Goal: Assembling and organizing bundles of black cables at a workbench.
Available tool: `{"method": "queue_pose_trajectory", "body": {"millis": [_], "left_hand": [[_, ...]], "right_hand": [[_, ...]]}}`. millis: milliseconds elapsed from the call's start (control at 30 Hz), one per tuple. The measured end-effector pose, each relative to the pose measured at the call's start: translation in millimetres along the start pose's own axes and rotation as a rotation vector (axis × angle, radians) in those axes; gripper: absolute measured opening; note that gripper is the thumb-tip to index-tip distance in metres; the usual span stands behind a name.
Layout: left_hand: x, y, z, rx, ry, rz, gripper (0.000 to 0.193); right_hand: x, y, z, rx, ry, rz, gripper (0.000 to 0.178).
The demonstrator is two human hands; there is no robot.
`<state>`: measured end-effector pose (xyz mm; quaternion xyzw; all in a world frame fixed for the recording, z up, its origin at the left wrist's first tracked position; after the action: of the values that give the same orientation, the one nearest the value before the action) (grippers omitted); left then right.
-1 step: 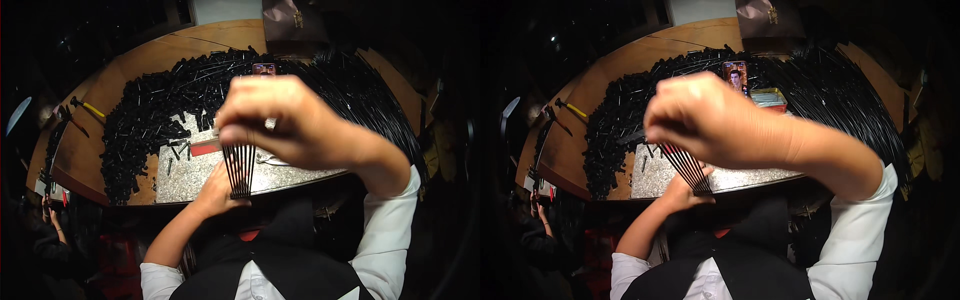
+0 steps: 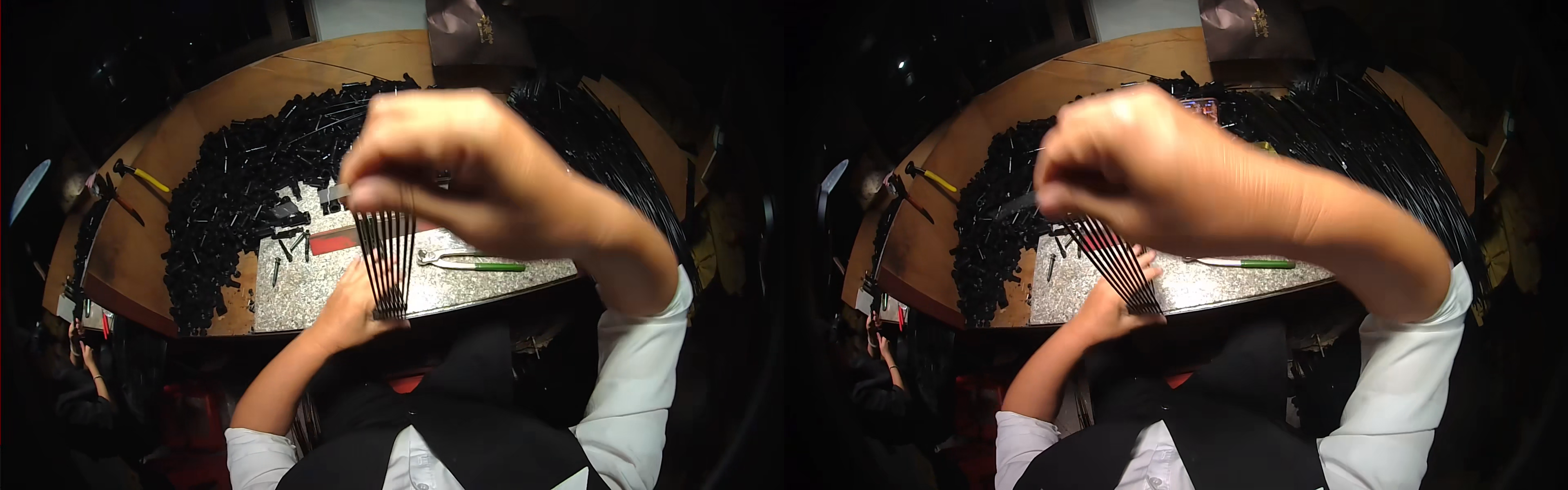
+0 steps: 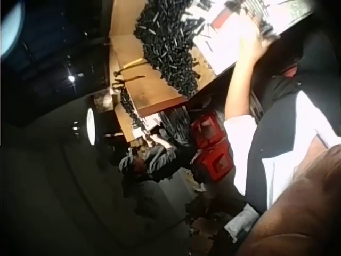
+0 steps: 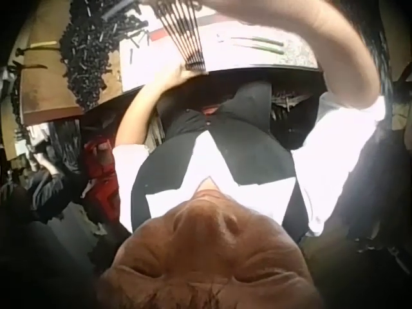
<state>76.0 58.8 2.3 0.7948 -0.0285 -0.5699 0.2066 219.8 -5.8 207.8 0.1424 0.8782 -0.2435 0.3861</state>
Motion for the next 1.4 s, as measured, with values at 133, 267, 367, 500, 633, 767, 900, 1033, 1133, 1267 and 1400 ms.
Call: {"method": "queue_pose_trajectory", "body": {"millis": [133, 267, 367, 500, 633, 767, 900, 1033, 1133, 1267, 1400], "left_hand": [[-46.1, 5.7, -5.1, -0.086, -0.013, 0.126, 0.054], [-71.9, 32.9, -46.1, -0.023, -0.118, 0.328, 0.032], [-81.4, 28.8, -42.9, -0.055, -0.043, 0.482, 0.021], [-78.4, 32.0, -61.4, -0.228, -0.124, 0.623, 0.017], [-71.5, -12.8, -31.3, -0.414, 0.143, 0.876, 0.023], [-39.5, -53.0, 3.7, -0.589, 0.495, 1.156, 0.024], [14.7, -53.8, 8.1, -0.598, 0.82, 1.479, 0.02], [43.9, -33.1, 21.9, -0.637, 0.96, 1.602, 0.023], [56.5, -20.6, 25.7, -0.633, 0.982, 1.632, 0.024], [59.0, 1.1, 16.7, -0.579, 0.947, 1.699, 0.032], [67.0, 25.5, 18.7, -0.399, 0.624, 1.819, 0.039]], "right_hand": [[-38.0, -11.6, -40.2, 0.047, 0.005, 0.101, 0.013], [-99.4, -51.5, -59.5, 0.476, -0.198, 0.411, 0.045], [-98.4, -40.8, -69.8, 0.607, -0.335, 0.494, 0.061], [-111.0, -19.4, -37.2, 0.527, 0.157, 0.442, 0.061], [-70.5, 8.2, -11.4, 0.742, 0.282, 0.197, 0.07], [72.4, 42.3, 82.2, 0.575, 0.2, -0.364, 0.026], [203.0, 18.9, 135.9, 0.788, 0.151, -1.382, 0.033], [256.8, 52.1, 144.8, 0.862, 0.605, -1.483, 0.045], [240.9, 65.3, 136.4, 0.767, 0.901, -1.443, 0.051], [210.5, 81.2, 141.4, 0.842, 1.022, -1.277, 0.045], [155.3, 95.7, 141.6, 0.933, 0.944, -0.982, 0.036]]}}
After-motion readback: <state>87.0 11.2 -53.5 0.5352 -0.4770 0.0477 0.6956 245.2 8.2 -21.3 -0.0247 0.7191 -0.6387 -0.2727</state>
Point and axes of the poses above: each hand's wrist, its own z-axis away from the middle knuckle, its own x-axis out of the palm, y = z × x, the point moved 3 cm from there along -z, towards the middle knuckle, and after that the axes turned 7 degrees about -y, right-handed, at the moved point
